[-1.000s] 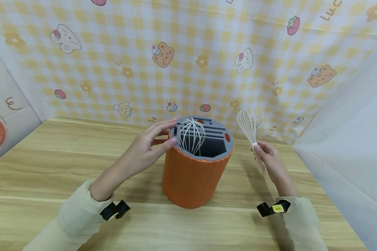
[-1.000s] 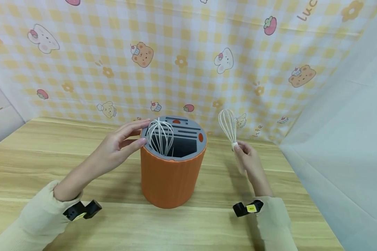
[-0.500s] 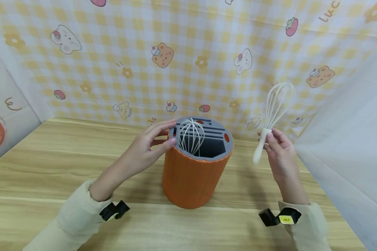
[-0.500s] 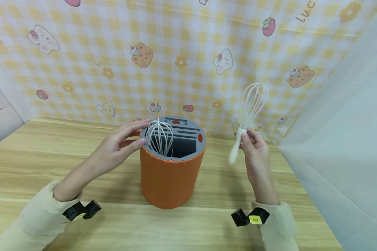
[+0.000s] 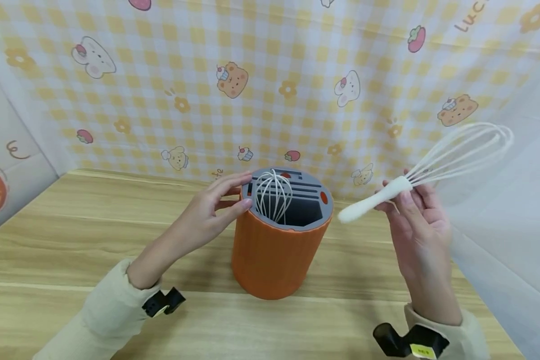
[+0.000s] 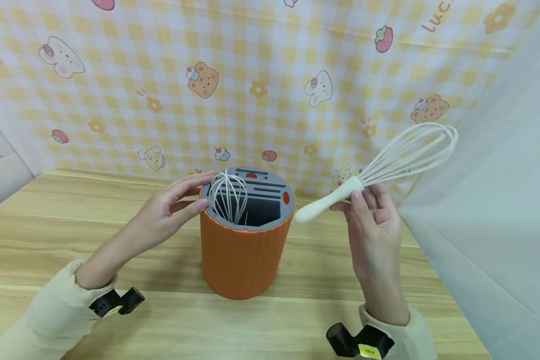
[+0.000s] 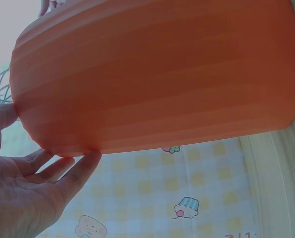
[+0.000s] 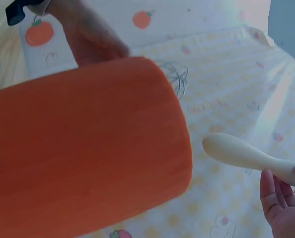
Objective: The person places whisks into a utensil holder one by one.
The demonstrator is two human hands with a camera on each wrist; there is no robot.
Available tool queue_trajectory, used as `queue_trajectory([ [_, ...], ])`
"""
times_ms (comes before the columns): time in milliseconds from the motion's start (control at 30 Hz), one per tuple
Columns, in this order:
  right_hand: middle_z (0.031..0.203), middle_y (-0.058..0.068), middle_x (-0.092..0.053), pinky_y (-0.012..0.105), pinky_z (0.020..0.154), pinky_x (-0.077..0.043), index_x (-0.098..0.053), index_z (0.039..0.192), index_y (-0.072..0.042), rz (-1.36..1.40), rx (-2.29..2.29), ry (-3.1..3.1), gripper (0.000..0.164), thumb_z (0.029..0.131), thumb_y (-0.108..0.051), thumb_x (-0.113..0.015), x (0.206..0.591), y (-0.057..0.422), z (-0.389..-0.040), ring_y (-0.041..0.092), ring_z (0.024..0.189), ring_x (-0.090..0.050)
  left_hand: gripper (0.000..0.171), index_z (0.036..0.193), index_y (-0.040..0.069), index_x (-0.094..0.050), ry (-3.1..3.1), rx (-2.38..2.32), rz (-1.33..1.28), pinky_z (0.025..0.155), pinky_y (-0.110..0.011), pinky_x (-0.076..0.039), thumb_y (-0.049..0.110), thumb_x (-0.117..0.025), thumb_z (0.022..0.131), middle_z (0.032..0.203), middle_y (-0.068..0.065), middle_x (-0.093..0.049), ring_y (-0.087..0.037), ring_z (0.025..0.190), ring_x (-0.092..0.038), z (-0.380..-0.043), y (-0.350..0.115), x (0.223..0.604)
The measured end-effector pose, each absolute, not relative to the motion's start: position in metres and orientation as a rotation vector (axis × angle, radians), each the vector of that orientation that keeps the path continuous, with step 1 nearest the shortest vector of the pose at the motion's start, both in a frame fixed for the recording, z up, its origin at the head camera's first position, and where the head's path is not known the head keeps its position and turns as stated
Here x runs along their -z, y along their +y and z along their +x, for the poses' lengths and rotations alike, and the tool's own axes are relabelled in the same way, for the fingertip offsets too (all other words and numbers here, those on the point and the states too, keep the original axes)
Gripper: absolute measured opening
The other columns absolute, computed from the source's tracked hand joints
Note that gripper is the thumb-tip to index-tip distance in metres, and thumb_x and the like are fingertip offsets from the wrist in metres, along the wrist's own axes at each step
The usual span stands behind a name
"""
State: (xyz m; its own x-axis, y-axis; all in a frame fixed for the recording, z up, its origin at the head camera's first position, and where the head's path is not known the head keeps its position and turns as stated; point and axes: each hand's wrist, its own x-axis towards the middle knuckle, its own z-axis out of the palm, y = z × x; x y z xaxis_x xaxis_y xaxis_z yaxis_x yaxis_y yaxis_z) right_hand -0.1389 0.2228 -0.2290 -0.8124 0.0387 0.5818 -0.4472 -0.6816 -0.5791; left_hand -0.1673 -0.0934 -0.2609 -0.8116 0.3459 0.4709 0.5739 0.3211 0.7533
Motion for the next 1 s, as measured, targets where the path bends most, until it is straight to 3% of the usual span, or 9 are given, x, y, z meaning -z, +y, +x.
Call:
queue_trajectory([
  [300,0.112,0.025,-0.060,0.043,0.088,-0.053,-0.038,0.128,0.012,0.946,-2.446,-1.161,0.036,0.093,0.016,-0.031,0.228,0.206,-0.126,0.035,0.103,-0.061,0.047,0.136,0.008,-0.046,-2.361,1.497,-0.831,0.095,-0.043,-0.048,0.019,-0.058,0.092,0.140,-0.006,-0.044,-0.026,0.119,-0.052,-0.169,-0.093,0.261],
  [633,0.117,0.020,-0.060,0.039,0.089,-0.053,-0.037,0.131,0.012,0.931,-2.177,-1.532,0.037,0.093,0.014,-0.035,0.234,0.187,-0.121,0.028,0.111,-0.059,0.047,0.137,0.009,-0.046,-2.359,1.490,-0.836,0.095,-0.041,-0.049,0.020,-0.058,0.092,0.140,-0.006,-0.044,-0.025,0.119,-0.052,-0.168,-0.094,0.260],
  [833,0.115,0.010,-0.062,0.035,0.090,-0.052,-0.038,0.133,0.006,0.796,-2.043,-1.738,0.041,0.093,0.011,-0.042,0.237,0.181,-0.119,0.019,0.106,-0.062,0.048,0.137,0.010,-0.045,-2.372,1.489,-0.826,0.096,-0.039,-0.048,0.022,-0.058,0.092,0.140,-0.004,-0.044,-0.023,0.119,-0.051,-0.167,-0.094,0.260],
  [1000,0.116,0.012,-0.062,0.031,0.091,-0.051,-0.040,0.131,0.004,0.815,-2.045,-1.743,0.042,0.091,0.013,-0.044,0.239,0.178,-0.120,0.021,0.110,-0.060,0.048,0.137,0.010,-0.045,-2.373,1.488,-0.828,0.096,-0.040,-0.048,0.023,-0.058,0.093,0.140,-0.005,-0.044,-0.024,0.119,-0.051,-0.167,-0.095,0.260],
])
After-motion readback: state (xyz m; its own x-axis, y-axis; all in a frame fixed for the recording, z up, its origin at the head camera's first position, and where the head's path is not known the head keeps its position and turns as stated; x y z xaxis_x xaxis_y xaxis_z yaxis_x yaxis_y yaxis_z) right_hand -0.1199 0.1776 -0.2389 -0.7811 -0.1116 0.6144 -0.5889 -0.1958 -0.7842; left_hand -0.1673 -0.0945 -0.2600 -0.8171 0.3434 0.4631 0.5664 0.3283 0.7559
